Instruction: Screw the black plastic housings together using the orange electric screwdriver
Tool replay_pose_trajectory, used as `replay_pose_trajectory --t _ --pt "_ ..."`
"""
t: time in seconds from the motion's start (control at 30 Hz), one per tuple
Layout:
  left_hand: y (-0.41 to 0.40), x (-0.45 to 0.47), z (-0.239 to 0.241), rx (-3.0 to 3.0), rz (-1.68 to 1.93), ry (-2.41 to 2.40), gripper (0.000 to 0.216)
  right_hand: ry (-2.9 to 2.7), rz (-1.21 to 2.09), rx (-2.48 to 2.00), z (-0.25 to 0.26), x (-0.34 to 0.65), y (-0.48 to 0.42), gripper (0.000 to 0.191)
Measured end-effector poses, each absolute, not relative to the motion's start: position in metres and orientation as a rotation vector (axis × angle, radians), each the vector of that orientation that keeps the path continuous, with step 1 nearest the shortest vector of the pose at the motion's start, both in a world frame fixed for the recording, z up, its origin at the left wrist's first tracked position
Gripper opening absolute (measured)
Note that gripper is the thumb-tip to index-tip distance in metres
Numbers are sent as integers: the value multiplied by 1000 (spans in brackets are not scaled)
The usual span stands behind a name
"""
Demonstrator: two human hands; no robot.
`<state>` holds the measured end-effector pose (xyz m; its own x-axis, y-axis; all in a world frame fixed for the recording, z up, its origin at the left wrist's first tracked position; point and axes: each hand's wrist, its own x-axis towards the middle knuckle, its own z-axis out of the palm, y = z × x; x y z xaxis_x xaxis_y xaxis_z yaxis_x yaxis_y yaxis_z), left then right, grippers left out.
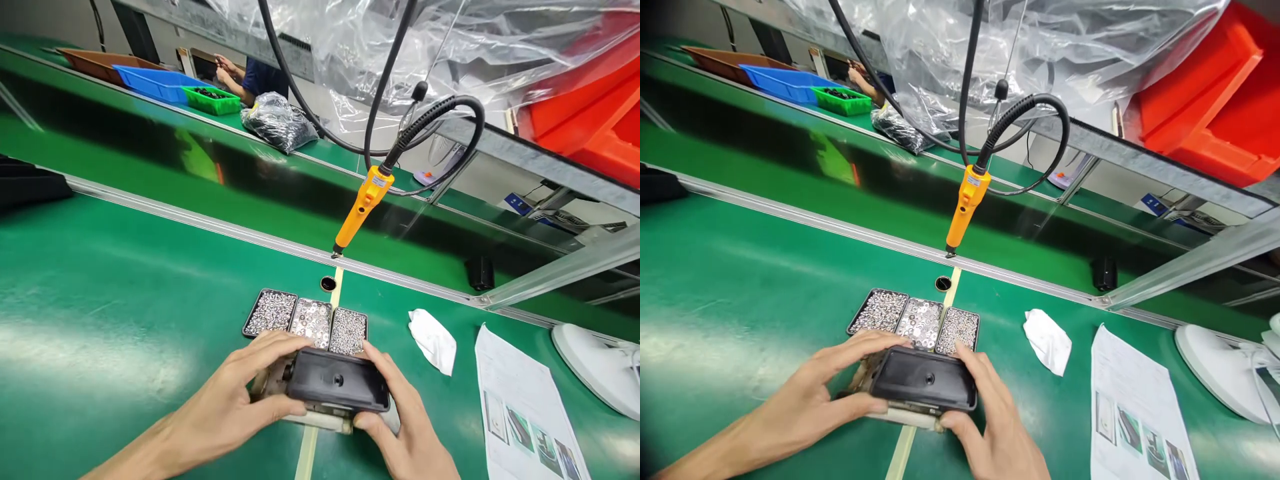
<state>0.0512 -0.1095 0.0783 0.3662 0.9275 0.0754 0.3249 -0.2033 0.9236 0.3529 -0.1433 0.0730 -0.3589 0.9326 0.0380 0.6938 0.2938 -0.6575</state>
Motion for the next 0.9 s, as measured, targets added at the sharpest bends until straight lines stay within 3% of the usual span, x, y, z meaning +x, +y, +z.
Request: replay_pose_trajectory --t 0.13,0.23,0.63,0.9 --pt "-112 50 76 1887 889 981 58 -2248 609 -1612 82 352 -154 66" --pt "-113 47 70 1980 871 973 63 -2308 576 -1480 89 348 -151 66" --pt "-119 37 56 2150 709 1129 69 -2473 812 -1289 77 349 -133 83" --pt "-129 30 43 2119 651 1190 69 -2432 892 -1242 65 353 -134 74"
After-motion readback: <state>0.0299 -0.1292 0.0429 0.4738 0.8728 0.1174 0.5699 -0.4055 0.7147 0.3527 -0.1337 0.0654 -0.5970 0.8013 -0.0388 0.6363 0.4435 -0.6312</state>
